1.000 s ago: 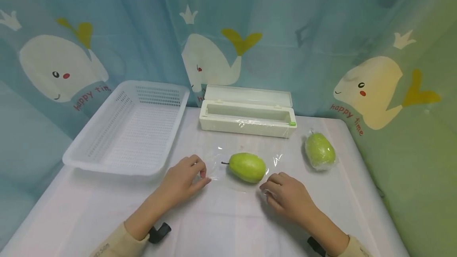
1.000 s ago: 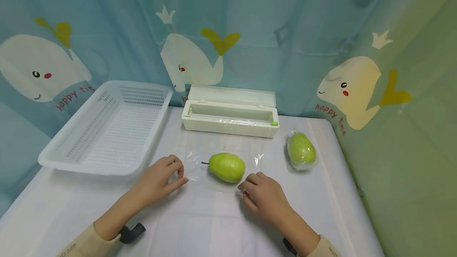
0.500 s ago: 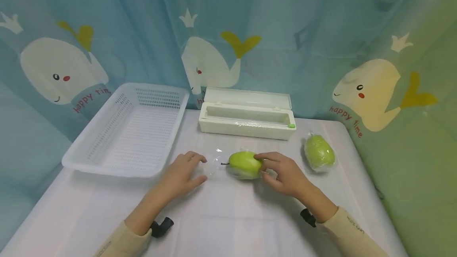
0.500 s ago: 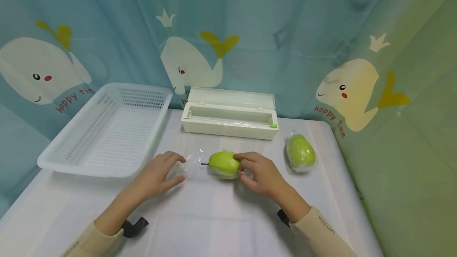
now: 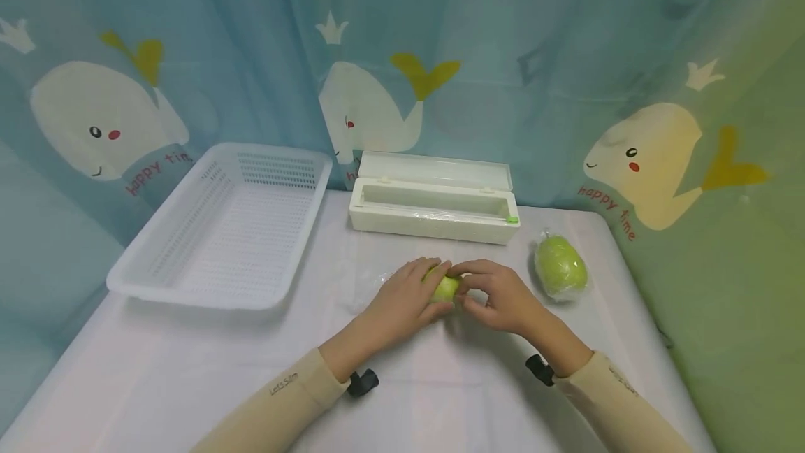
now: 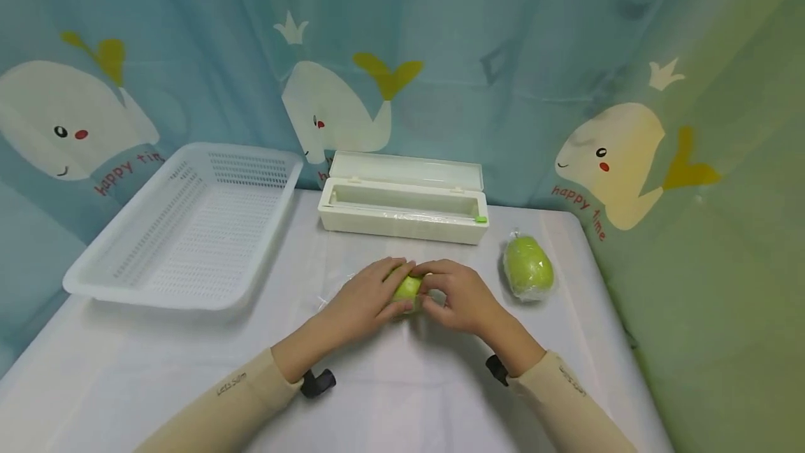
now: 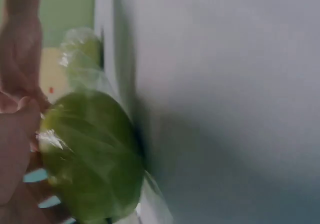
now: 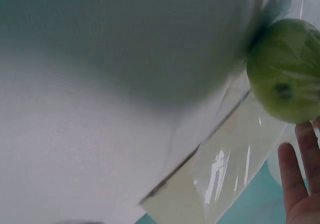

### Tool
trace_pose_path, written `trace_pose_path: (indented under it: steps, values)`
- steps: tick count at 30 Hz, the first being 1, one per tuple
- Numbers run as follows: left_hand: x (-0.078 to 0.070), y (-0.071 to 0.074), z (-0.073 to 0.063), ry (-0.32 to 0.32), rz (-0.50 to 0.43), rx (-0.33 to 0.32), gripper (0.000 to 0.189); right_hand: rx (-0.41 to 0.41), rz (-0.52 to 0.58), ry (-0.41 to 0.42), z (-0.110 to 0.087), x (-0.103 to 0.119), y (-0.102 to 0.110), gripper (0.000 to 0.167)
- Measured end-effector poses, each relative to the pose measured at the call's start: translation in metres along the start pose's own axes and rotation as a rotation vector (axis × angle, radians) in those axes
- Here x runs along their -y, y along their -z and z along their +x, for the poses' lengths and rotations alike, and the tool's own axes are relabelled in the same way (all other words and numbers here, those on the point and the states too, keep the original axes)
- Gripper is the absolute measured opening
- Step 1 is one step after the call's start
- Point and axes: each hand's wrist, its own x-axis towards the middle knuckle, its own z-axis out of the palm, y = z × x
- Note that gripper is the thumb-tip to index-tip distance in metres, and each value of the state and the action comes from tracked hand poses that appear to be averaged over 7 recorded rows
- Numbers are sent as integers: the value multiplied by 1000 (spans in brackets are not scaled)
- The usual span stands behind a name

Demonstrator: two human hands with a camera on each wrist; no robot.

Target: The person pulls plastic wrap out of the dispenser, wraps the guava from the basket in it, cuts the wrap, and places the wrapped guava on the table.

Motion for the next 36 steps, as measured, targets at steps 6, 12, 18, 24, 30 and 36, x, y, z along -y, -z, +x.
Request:
trace_pose_path:
  steps: [6, 12, 18, 24, 30, 36]
  values:
    - [7, -8, 10, 18, -167, 51, 42, 25, 5, 43, -2, -3, 5, 8]
    - [5, -6, 15, 74, -272, 75, 35, -11, 2, -70, -10, 4, 26, 19]
    - [3, -6, 15, 141, -305, 70, 34, -362, -56, -139, -35, 49, 14, 13]
    - [2, -7, 17, 202, -311, 57, 34, -262, 65, -326, -46, 88, -20, 50]
    - [4, -10, 17, 211, -312, 38, 34, -102, 122, -499, -29, 73, -39, 74]
    - [8, -12, 13, 101, -379, 25, 31, -39, 177, -577, -16, 49, -47, 89]
